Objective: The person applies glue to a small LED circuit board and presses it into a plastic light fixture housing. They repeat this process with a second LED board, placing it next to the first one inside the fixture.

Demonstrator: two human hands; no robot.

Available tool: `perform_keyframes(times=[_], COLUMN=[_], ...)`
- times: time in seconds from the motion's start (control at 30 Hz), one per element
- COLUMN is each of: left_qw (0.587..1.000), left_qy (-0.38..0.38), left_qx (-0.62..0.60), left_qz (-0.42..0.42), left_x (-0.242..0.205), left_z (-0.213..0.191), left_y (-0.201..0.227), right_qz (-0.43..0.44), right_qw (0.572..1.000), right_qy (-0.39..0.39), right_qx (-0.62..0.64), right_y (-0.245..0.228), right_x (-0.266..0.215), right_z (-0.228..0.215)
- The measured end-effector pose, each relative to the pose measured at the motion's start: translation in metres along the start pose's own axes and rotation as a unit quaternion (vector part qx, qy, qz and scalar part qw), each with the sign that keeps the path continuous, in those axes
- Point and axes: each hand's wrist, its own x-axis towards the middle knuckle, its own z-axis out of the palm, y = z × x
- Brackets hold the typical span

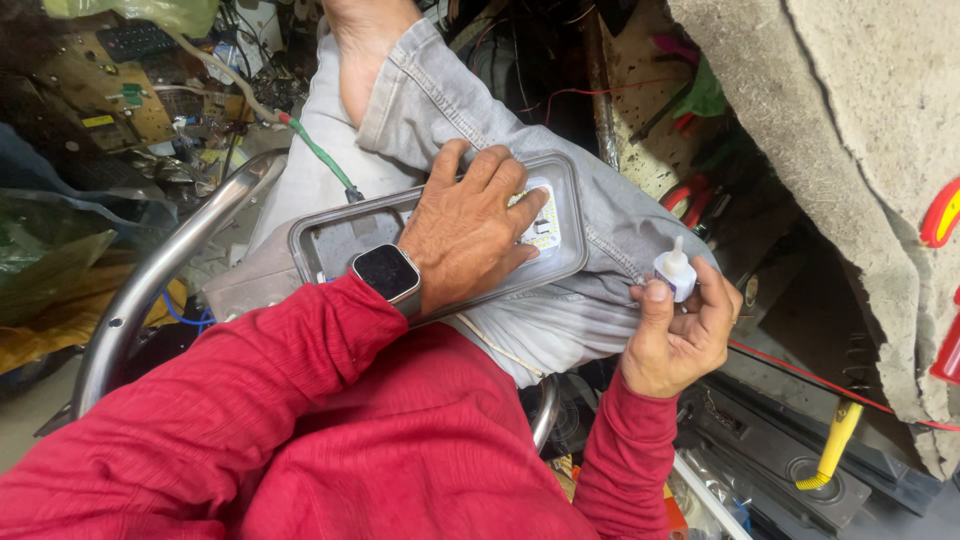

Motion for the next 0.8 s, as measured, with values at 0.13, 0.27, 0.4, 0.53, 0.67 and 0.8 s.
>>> perform_keyframes(times=[0.13,0.27,0.4,0.53,0.67,0.8], left_qw=[1.0,1.0,1.0,1.0,1.0,1.0], left_qy=[-0.009,-0.018,-0.013,-0.018,-0.017,-0.012], left_qx=[0.007,0.004,0.007,0.007,0.003,0.004], left_qz=[-0.008,-0.009,-0.011,-0.011,-0.011,-0.007], left_x=[0.0008,0.0015,0.002,0.0014,0.0017,0.001], left_z=[0.0014,0.0001,-0.0014,-0.0013,-0.0007,-0.0014], left_y=[0.0005,0.001,0.0015,0.0015,0.0008,-0.0001], right_qz=[-0.018,-0.004,0.038,0.043,0.045,-0.016], right_qw=[0.999,0.999,0.998,0.999,0.998,0.999], right_qy=[-0.033,-0.031,-0.019,-0.012,-0.007,-0.03], right_qx=[-0.025,0.011,0.037,0.024,0.034,-0.018], right_y=[-0.0003,-0.0002,0.0012,0.0025,0.0003,-0.0043], right_x=[-0.0024,-0.0039,-0.0012,-0.0006,-0.0006,0.0013], right_z=[-0.0024,-0.0017,-0.0005,0.0007,0.0023,0.0015])
